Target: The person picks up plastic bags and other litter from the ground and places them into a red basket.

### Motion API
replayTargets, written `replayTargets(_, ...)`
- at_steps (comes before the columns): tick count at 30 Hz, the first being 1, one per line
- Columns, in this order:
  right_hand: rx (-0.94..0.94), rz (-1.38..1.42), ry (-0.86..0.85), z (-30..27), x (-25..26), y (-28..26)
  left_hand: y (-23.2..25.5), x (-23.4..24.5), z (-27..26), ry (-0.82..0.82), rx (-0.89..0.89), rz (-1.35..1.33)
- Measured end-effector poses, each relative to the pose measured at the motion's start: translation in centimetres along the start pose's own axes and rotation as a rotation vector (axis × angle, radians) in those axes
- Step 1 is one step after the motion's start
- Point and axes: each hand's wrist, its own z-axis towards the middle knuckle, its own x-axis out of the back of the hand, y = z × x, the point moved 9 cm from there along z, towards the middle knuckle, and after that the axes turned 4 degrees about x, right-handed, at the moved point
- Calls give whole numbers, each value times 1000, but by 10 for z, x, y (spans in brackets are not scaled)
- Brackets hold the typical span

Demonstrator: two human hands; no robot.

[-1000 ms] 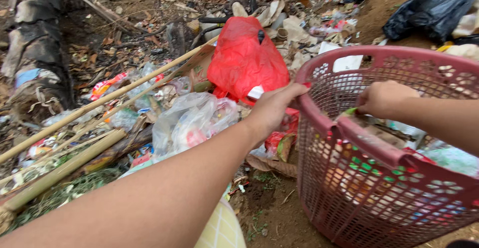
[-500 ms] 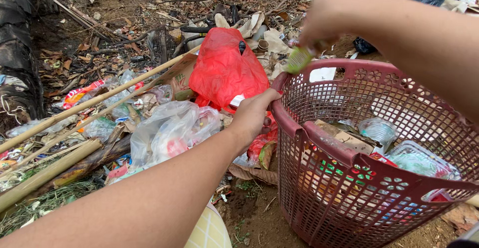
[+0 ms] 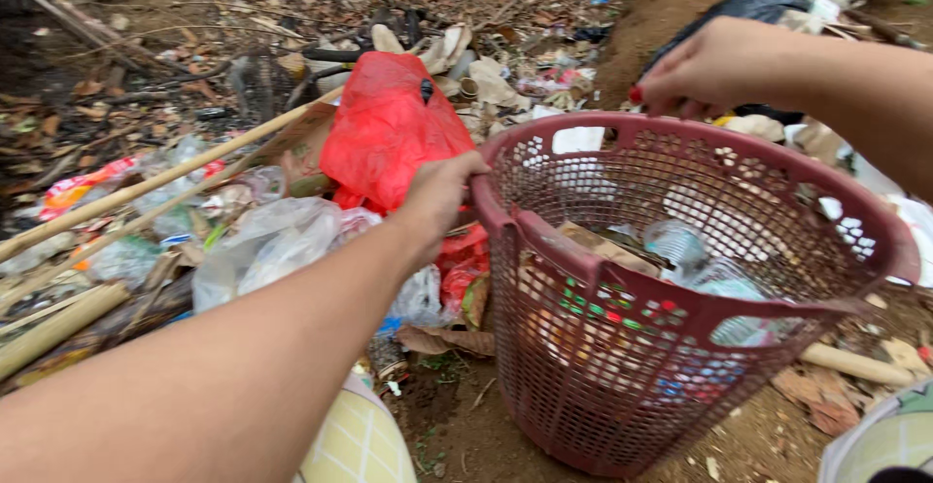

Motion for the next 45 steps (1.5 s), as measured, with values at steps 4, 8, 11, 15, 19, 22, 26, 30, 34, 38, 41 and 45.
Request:
replayTargets(4, -149, -342, -291, -30, -30, 56, 3, -2, 8, -18, 15, -88)
replayTargets(8, -158, -516, -693, -59, -97, 68, 0, 2, 4, 34, 63, -56)
replayTargets(11, -105, -746, -951, -85, -134, 67, 0, -3, 1, 48, 78, -25)
replayTargets(15, -134, -1047, -1061, -99, -136, 68, -2, -2, -11, 36, 103, -46)
replayTargets(19, -163, -1002, -1106, -107, -140, 72, -1, 2, -16, -26, 119, -39)
replayTargets(22, -38, -1041, -1084, -92, -140, 69, -2, 4, -18, -40, 130, -37)
replayTargets(26, -111, -784, -954, -58, -117, 71, 3, 7, -19, -45, 116, -46)
replayTargets(30, -75, -612, -733, -13, -53, 44, -5, 21, -17, 55, 175, -82)
replayTargets(34, 70, -591, -234, 11, 25, -51, -16, 33, -16, 125, 238, 2)
replayTargets(38, 428, -309, 51, -5, 28, -148, -22, 33, -16, 117, 276, 19)
replayTargets(41, 515, -181, 60, -20, 9, -169, -27, 34, -19, 143, 313, 32)
replayTargets(45, 326, -365, 6, -25, -10, -138, -24, 18, -16, 54, 270, -12)
